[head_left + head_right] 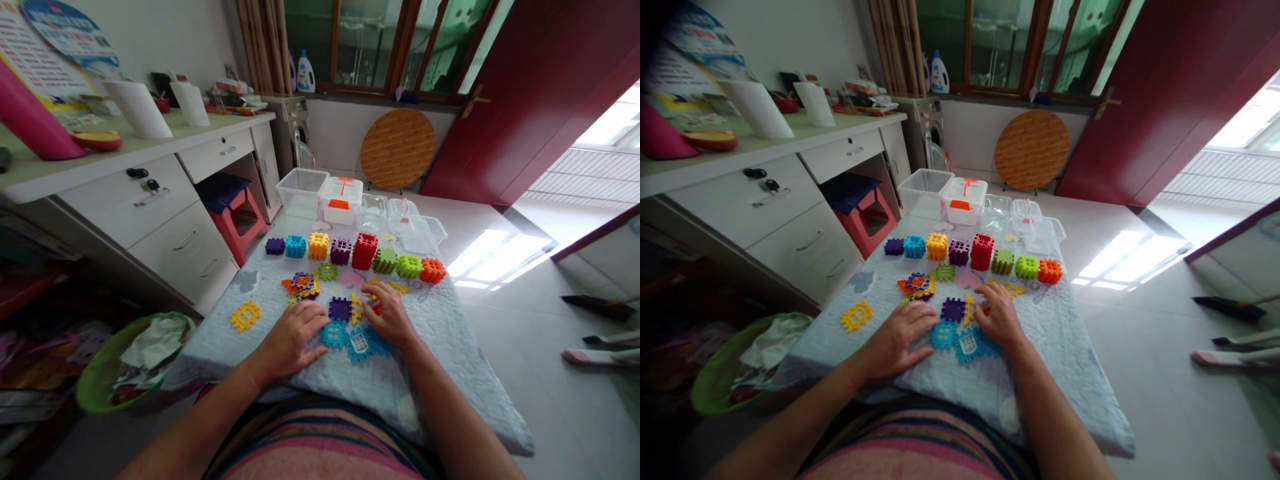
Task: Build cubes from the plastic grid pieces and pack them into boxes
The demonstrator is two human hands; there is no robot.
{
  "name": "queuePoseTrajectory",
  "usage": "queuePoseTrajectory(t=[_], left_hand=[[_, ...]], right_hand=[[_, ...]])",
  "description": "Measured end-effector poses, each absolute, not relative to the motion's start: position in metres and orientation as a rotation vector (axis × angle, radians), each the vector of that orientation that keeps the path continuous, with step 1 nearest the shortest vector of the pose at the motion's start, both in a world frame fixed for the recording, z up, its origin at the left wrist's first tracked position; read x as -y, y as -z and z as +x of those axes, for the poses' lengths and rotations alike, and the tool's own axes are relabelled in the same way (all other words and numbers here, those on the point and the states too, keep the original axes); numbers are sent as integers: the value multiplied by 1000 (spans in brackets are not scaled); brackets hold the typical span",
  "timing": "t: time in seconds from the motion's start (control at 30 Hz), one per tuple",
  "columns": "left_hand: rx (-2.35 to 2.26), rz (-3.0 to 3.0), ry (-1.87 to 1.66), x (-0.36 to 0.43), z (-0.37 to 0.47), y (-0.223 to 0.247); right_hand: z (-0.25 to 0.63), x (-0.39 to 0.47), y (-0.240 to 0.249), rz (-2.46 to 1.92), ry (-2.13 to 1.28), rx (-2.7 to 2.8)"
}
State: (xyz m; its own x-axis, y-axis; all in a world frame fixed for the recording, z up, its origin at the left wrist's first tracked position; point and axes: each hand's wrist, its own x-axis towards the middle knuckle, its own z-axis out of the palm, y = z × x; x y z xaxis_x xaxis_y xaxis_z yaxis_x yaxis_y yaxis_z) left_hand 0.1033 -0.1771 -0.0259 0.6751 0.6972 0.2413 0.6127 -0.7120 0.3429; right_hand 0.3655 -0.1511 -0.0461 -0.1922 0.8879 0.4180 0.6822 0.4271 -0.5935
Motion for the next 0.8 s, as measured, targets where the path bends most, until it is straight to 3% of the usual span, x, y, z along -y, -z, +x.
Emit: queuePoseTrajectory(t=[0.27,0.57,0.8], left_hand=[[-965,2743,-373,175,121,30],[-1140,2443,-721,150,125,23],[-1137,2102,-786,130,145,17]], right_hand=[[368,150,49,-1333,-356,1959],[368,151,47,-1325,-374,1963],[359,158,38,-1237,-413,2144]])
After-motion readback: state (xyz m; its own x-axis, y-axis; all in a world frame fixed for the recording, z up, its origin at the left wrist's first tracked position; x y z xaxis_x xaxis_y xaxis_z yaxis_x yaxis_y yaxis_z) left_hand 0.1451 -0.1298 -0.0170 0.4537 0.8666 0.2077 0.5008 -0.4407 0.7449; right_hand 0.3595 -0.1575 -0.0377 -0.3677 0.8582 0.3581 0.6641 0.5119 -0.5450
